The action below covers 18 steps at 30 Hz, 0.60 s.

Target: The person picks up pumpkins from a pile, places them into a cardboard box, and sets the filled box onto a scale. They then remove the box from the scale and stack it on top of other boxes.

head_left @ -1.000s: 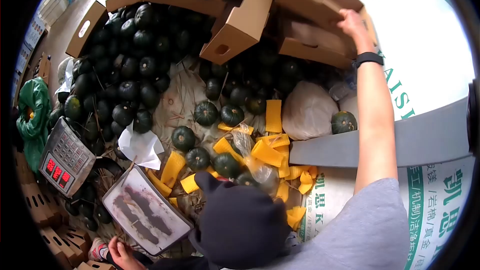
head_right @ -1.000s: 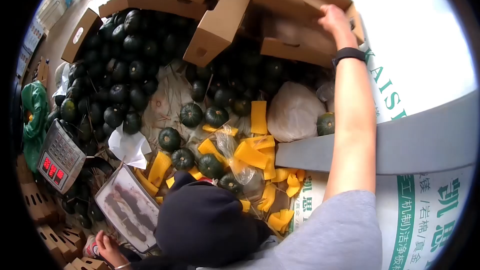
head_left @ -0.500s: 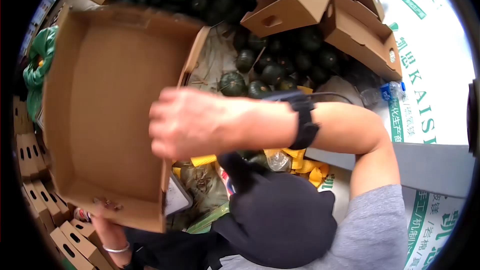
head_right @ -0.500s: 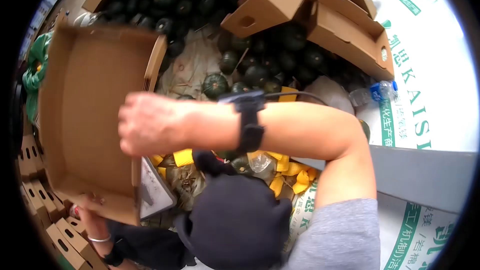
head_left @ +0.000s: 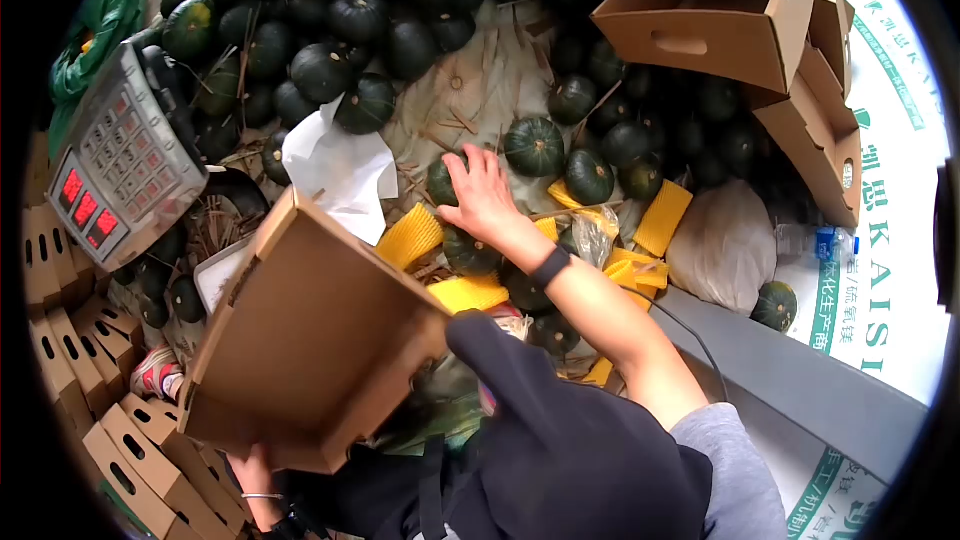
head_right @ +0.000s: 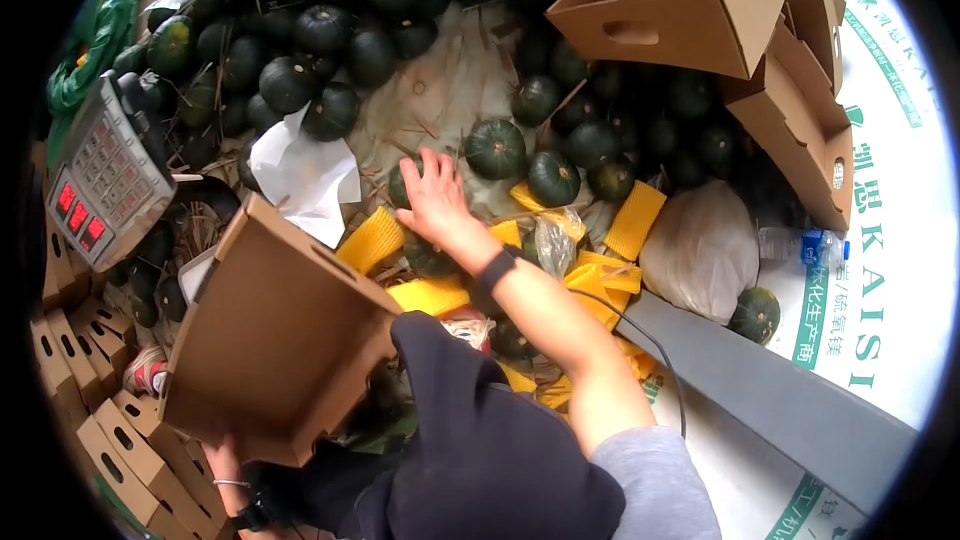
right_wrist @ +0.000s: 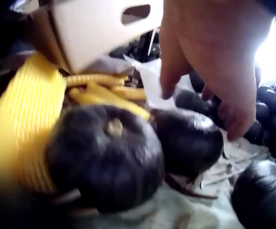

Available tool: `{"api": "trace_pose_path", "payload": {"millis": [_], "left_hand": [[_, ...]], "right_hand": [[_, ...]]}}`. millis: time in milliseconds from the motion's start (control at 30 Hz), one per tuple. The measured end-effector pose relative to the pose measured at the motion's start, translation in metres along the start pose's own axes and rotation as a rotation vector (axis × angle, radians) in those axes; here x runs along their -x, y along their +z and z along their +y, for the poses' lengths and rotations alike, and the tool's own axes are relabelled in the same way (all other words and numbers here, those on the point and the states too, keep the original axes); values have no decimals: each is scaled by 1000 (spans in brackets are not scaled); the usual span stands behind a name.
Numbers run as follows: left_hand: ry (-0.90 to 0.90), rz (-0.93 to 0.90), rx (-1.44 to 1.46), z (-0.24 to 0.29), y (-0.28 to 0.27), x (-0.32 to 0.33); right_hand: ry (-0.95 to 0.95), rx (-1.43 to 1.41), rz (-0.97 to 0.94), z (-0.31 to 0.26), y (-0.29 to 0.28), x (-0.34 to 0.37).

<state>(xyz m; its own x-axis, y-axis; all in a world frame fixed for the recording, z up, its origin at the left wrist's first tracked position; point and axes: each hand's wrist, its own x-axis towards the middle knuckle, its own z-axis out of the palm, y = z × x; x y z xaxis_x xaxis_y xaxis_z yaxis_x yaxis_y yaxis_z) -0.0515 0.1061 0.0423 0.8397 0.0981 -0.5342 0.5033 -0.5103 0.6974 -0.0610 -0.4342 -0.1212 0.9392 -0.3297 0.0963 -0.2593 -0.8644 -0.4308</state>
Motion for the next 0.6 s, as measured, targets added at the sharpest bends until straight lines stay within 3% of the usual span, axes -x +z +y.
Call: {"api": "trace_pose_path", "payload": {"millis": [67, 100, 167, 200, 233, 267, 367, 400, 433, 500, 533, 600], "left_hand": [[-276, -212, -112, -6, -27, -13], [-202, -137, -148, -13, -24, -24], [-50, 16, -217, -28, -14, -46], [338, 299, -739, 0, 10, -38], [456, 366, -732, 31, 23, -37], [500, 274, -398, 74, 49, -25], [290, -112, 257, 187, 162, 38], [248, -358, 362, 191, 188, 40], [7, -516, 582, 205, 213, 50], [245, -626, 599, 164, 246, 34], [206, -614, 631, 164, 248, 35], [163, -618, 669, 160, 246, 41]], "right_hand": [[150, -59, -238, -2, -4, -12], [222, -88, -351, -1, -7, -19], [243, -173, -314, 1, -11, -20], [212, -198, -281, -3, -25, -19], [177, -220, -254, -8, -41, -16], [124, -244, -240, -19, -62, -10], [-161, -622, -155, -52, -114, 13], [-9, -1006, -300, -69, -127, 22], [162, -1387, -464, -85, -137, 29], [-13, -1227, -558, -97, -138, 30], [-133, -1111, -536, -94, -137, 27], [-53, -1164, -586, -92, -127, 29]]}}
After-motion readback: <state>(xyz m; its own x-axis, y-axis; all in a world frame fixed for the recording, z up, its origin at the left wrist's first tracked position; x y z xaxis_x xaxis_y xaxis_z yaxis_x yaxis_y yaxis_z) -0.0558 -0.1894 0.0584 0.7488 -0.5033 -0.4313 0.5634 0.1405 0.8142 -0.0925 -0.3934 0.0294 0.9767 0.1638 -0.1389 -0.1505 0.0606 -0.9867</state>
